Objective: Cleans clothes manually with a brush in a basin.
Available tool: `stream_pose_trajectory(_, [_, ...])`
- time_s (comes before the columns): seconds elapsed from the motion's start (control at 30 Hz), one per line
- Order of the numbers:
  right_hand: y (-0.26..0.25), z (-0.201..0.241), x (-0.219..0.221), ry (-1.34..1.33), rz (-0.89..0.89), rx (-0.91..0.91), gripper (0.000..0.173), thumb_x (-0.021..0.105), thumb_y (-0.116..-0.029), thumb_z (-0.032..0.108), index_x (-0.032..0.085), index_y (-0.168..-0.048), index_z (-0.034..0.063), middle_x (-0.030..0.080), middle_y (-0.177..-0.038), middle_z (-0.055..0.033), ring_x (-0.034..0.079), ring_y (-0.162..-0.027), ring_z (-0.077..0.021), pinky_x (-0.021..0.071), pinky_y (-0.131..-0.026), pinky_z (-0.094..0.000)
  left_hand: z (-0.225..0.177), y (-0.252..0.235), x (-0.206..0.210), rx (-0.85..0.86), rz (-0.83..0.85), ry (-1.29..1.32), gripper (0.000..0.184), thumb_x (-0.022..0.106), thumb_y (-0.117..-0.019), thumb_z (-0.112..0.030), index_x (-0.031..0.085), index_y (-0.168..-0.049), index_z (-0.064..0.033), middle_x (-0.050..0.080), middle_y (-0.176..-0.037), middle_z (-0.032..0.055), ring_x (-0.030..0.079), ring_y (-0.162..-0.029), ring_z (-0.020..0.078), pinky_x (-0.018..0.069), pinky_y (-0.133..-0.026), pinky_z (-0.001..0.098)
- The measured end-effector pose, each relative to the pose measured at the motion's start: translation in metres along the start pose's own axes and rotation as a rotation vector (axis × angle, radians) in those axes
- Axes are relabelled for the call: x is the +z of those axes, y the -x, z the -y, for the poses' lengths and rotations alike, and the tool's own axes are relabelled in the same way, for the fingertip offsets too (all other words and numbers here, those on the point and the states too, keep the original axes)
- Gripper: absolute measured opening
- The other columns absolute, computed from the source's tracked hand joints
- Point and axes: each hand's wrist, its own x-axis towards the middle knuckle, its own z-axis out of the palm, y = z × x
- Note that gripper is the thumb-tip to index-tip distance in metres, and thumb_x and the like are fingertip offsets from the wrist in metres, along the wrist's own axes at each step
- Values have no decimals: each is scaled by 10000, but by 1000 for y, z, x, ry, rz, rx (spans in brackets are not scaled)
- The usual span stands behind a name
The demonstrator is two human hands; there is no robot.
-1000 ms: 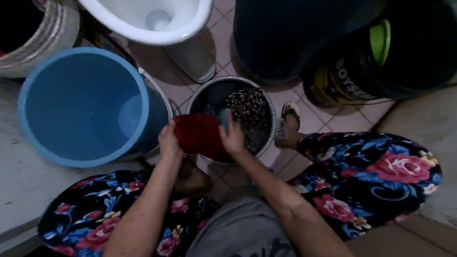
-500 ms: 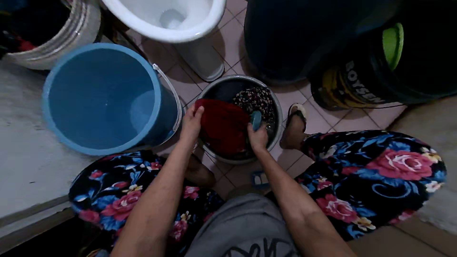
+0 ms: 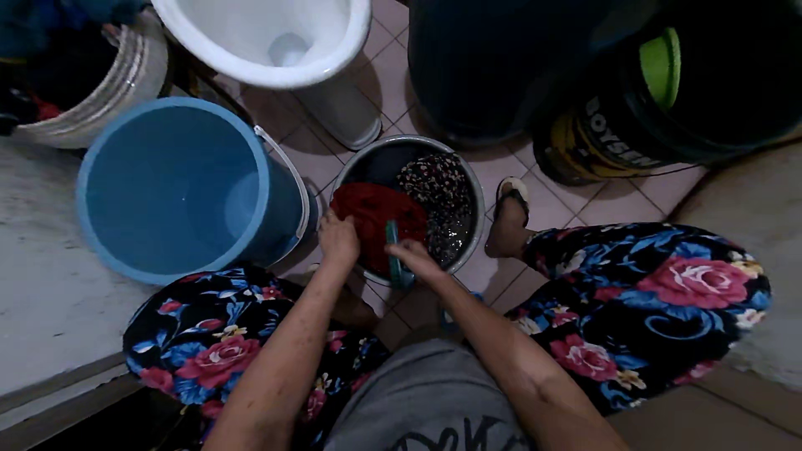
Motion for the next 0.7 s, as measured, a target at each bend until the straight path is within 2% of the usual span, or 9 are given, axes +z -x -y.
stream_pose_trajectory(0.17, [81, 95, -25, -178, 175, -409, 286, 532, -968, 190, 581, -1190, 17, 653, -886, 8, 637, -740, -37, 574, -689, -241, 3, 3, -3, 108, 80, 61, 516, 625, -947, 35, 514, -1449, -13, 454, -1431, 388, 471, -1295, 593, 437, -961, 738])
stream_pose_trajectory(0.27, [123, 127, -48, -306, 238, -704, 235, 598, -880, 169, 577, -1108, 116, 697, -857, 123, 667, -741, 37, 585, -681, -164, -4, 10, -22, 185, -1, 280, 467, 588, -947, 86, 525, -1408, 43, 567, -1334, 346, 561, -1240, 521, 438, -1027, 669])
stream_pose_trajectory(0.33, [140, 136, -66, -433, 265, -890, 233, 690, -857, 215, 647, -1073, 138, 731, -932, 85, 693, -823, 1, 594, -722, -185, -6, 24, -37, 279, -74, 488, 411, 548, -963, 73, 513, -1372, 59, 663, -1206, 274, 662, -1106, 399, 510, -965, 566])
stream_pose_trajectory(0.4, [142, 140, -81, -460, 241, -1019, 231, 728, -851, 292, 682, -1046, 178, 742, -975, 68, 702, -878, -22, 600, -760, -202, 2, 36, -44, 414, -146, 695, 259, 599, -964, -1, 608, -1221, 27, 691, -995, 107, 661, -876, 144, 555, -817, 348])
stream_pose_trajectory(0.47, [132, 136, -96, -351, 77, -958, 179, 675, -891, 296, 663, -1040, 199, 732, -940, 98, 693, -855, -2, 596, -750, -196, 10, 45, -47, 437, -101, 874, 114, 615, -1005, -119, 688, -1058, -49, 683, -892, -53, 614, -776, -41, 531, -740, 179])
stream_pose_trajectory(0.5, [120, 132, -102, -252, -74, -833, 151, 622, -909, 278, 637, -1026, 183, 717, -872, 104, 687, -788, 7, 601, -703, -197, 12, 48, -44, 362, -44, 942, 157, 582, -1040, -181, 690, -1037, -67, 675, -879, -65, 610, -767, -40, 534, -745, 188])
stream_pose_trajectory(0.57, [77, 116, -106, 29, -383, -462, 344, 600, -968, 342, 624, -1148, 50, 662, -879, -27, 655, -750, -100, 586, -692, -312, 13, 44, -29, 115, 34, 1054, 291, 503, -1084, -291, 639, -1154, -43, 659, -985, 28, 625, -864, 68, 547, -829, 296])
stream_pose_trajectory(0.6, [52, 102, -103, 138, -468, -291, 466, 621, -988, 378, 607, -1248, -8, 674, -995, -142, 669, -852, -215, 573, -783, -430, 13, 39, -18, -26, 51, 1092, 370, 455, -1101, -328, 589, -1266, -25, 647, -1096, 105, 627, -955, 151, 539, -879, 371])
stream_pose_trajectory(0.7, [14, 68, -65, 283, -462, -107, 617, 641, -992, 426, 536, -1359, -59, 645, -1196, -281, 656, -1088, -400, 514, -947, -606, 8, 27, -4, -293, 23, 1166, 471, 351, -1124, -363, 499, -1414, -24, 607, -1258, 196, 607, -1104, 259, 500, -951, 464])
